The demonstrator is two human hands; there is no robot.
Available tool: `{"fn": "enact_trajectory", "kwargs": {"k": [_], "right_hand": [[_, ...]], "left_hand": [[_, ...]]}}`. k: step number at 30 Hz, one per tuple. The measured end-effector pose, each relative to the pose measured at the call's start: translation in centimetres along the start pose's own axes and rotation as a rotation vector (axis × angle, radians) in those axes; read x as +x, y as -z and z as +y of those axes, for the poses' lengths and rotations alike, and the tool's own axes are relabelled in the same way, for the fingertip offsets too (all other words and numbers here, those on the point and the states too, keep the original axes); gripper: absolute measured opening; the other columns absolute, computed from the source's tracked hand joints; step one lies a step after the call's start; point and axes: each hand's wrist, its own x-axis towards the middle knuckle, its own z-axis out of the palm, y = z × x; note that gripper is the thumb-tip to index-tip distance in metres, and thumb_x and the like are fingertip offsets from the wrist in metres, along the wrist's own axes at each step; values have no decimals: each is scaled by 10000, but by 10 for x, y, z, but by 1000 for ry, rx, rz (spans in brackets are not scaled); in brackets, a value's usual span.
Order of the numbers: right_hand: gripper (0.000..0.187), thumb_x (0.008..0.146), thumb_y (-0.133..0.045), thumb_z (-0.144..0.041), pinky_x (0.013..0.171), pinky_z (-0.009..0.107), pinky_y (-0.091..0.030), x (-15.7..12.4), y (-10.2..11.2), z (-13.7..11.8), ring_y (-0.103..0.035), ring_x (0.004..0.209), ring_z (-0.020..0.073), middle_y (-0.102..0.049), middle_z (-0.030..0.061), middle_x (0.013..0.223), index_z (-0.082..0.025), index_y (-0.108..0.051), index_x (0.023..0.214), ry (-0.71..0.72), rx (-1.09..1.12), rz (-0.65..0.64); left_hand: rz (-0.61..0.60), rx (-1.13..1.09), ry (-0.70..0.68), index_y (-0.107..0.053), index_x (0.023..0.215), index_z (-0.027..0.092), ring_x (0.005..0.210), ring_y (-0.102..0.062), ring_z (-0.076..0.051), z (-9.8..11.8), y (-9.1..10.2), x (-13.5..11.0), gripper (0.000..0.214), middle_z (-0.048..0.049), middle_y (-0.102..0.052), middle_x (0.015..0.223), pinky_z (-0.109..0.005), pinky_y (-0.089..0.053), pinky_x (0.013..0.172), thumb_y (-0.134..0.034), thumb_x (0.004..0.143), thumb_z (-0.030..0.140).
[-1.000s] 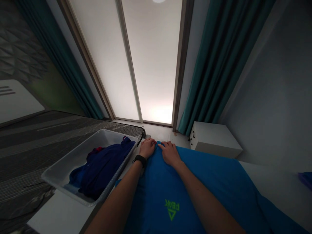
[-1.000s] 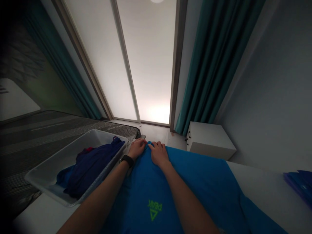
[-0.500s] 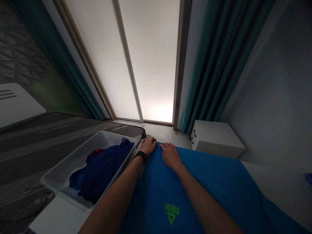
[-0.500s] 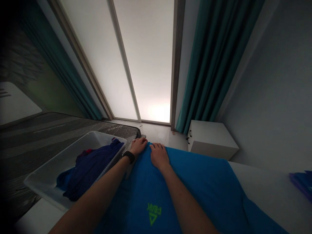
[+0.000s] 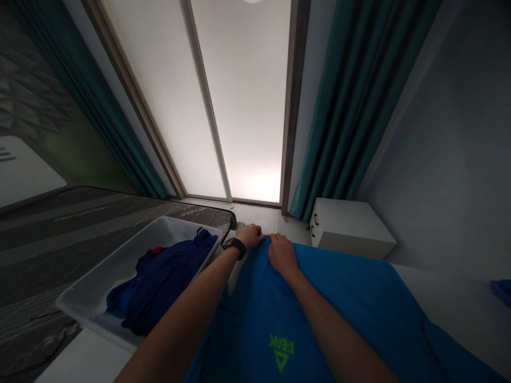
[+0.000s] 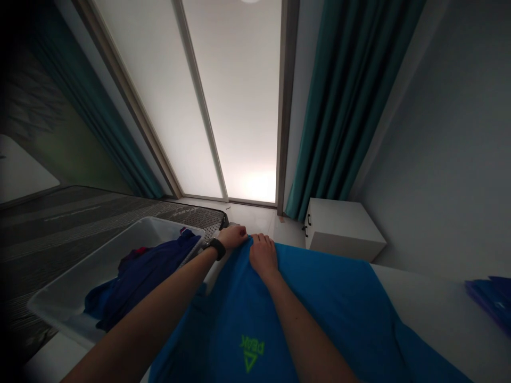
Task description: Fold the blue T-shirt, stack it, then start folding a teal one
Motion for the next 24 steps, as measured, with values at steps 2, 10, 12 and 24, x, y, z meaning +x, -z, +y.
{"fn": "enact_trajectory", "kwargs": {"k": [2, 10, 12, 24], "right_hand": [[393, 901, -361, -133, 980, 320, -325, 0, 0, 1, -508, 1105, 221, -626, 89, 1186, -181, -574, 1228, -13, 1, 4], [366, 919, -371, -168, 965, 327, -347, -2, 2, -1, -518, 1099, 216, -627, 90, 1188, -190, -578, 1221, -25, 23, 10], [360, 920, -379, -176, 961, 334, -352, -2, 1, -1, -517, 1100, 217, -627, 89, 1188, -194, -579, 1220, -23, 24, 9], [331, 935, -367, -187, 958, 330, -366, -2, 2, 1, -524, 1084, 206, -628, 84, 1165, -186, -610, 1160, -7, 66, -1]], "left_hand": [[33, 52, -39, -693, 949, 222, 1106, -589, -278, 5, 3, -3, 216, -95, -666, 1128, -410, -421, 942, -529, 870, 339], [9, 155, -12, -670, 992, 133, 1039, -645, -310, 1, 11, -1, 217, -191, -687, 1029, -427, -458, 890, -493, 875, 176], [-13, 149, 9, -674, 983, 141, 1004, -664, -301, -2, 12, 2, 200, -186, -694, 1020, -389, -479, 846, -519, 860, 170], [8, -27, 40, -596, 1034, 192, 927, -647, -206, -26, 10, 5, 234, -65, -697, 939, -289, -463, 800, -544, 823, 104]]}}
